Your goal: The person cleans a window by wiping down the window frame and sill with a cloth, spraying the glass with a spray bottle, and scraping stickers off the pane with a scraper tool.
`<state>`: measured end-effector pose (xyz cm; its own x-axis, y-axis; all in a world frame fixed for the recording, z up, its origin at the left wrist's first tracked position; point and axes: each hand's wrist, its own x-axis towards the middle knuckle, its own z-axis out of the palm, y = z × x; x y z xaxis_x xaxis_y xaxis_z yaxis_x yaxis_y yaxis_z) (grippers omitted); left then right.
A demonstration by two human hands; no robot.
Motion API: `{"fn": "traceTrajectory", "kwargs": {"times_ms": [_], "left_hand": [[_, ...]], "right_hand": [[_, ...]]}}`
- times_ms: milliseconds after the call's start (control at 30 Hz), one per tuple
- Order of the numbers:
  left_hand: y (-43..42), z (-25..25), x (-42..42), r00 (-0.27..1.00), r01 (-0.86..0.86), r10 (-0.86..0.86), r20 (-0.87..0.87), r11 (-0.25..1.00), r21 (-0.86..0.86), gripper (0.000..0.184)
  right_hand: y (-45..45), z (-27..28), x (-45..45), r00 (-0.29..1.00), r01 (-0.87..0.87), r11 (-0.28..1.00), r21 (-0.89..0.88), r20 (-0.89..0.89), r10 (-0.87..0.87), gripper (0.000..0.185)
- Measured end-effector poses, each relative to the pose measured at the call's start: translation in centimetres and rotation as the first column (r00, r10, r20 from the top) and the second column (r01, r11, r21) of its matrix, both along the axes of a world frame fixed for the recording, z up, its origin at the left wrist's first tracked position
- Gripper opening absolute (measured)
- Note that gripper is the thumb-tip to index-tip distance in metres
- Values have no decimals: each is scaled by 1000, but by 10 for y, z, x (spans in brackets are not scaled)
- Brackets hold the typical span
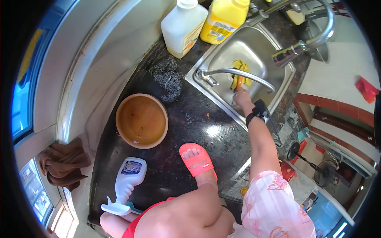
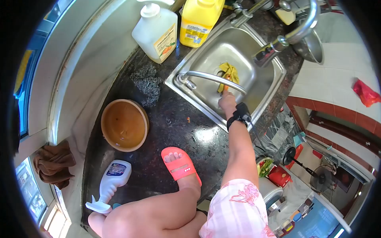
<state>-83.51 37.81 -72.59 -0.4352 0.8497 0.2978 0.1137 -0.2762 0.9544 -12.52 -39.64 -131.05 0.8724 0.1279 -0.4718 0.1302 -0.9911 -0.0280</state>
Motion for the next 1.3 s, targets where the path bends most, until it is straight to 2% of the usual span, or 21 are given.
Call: {"fn": "traceTrajectory", "kwargs": {"times_ms": [33, 133, 233, 267, 300, 333, 400, 433, 467, 533, 567, 633, 700, 800, 900, 933, 1033, 1100, 1167, 1300], "left_hand": [[-2, 4, 1, 1000, 0, 0, 1, 1000, -6, 39], [-1, 11, -4, 1000, 5, -5, -1, 1000, -16, 38], [-8, 14, -7, 1000, -1, 1, 4, 1000, -31, 37], [-10, 13, -8, 1000, -5, 5, 7, 999, -34, 37], [-12, 14, -12, 1000, -8, 8, 14, 999, -34, 37], [-15, 12, -13, 1000, -9, 9, 21, 999, -39, 37], [-17, 11, -19, 999, -11, 13, 35, 999, -45, 36], [-17, 10, -20, 999, -9, 11, 41, 999, -48, 36], [-19, 11, -20, 999, -7, 10, 49, 999, -50, 36], [-22, 13, -24, 998, -4, 8, 61, 998, -70, 36], [-21, 10, -28, 999, -6, 8, 51, 999, -47, 36], [-14, 0, -31, 999, 2, -2, 39, 1000, -12, 38], [-6, -12, -31, 999, -1, 1, 41, 1000, -9, 39], [1, -24, -36, 1000, -19, 19, 10, 1000, -19, 39], [2, -31, -34, 999, -42, 41, -32, 999, -13, 39], [6, -33, -35, 997, -53, 52, -51, 999, -6, 39], [14, -39, -45, 990, -92, 93, -102, 996, 14, 40], [19, -42, -53, 980, -127, 131, -152, 991, 36, 40], [24, -46, -60, 959, -169, 178, -220, 984, 57, 40], [35, -60, -65, 879, -257, 276, -388, 961, 100, 41]], "right_hand": [[2, -13, 10, 995, 91, 996, 12, -30, -91, 31], [0, -17, 27, 980, 45, 987, 151, -198, -15, 38], [12, -23, 35, 913, 300, 934, 194, -342, -223, 42], [-9, -58, 29, 936, 341, 892, 297, -197, -292, 37], [-9, -63, 27, 938, 345, 899, 272, -126, -322, 30], [-9, -64, 26, 907, 420, 853, 309, -168, -386, 27], [7, -29, 17, 840, 539, 750, 382, -185, -509, 18], [17, -2, 14, 857, 499, 783, 372, -78, -509, 9], [8, -20, 18, 843, 487, 791, 371, 36, -536, 19], [-13, -40, 21, 770, 544, 723, 426, 90, -632, 40], [-17, -16, 21, 713, 602, 636, 483, 34, -701, 52], [-23, 23, 12, 576, 582, 414, 700, 4, -817, 51], [-45, 70, 2, 559, 618, 44, 785, -399, -727, 37], [-57, 150, -27, 503, 575, -250, 779, -578, -643, 27], [-42, 253, -61, 476, 643, -28, 765, -428, -768, 25], [-48, 275, -69, 542, 641, 106, 760, -350, -764, 20], [-37, 349, -93, 638, 537, -71, 840, -460, -617, 19], [-12, 410, -108, 632, 531, -255, 808, -578, -517, 21], [7, 458, -120, 713, 493, -332, 804, -592, -375, 25], [50, 549, -151, 870, 361, -476, 802, -474, -138, 34]]}}
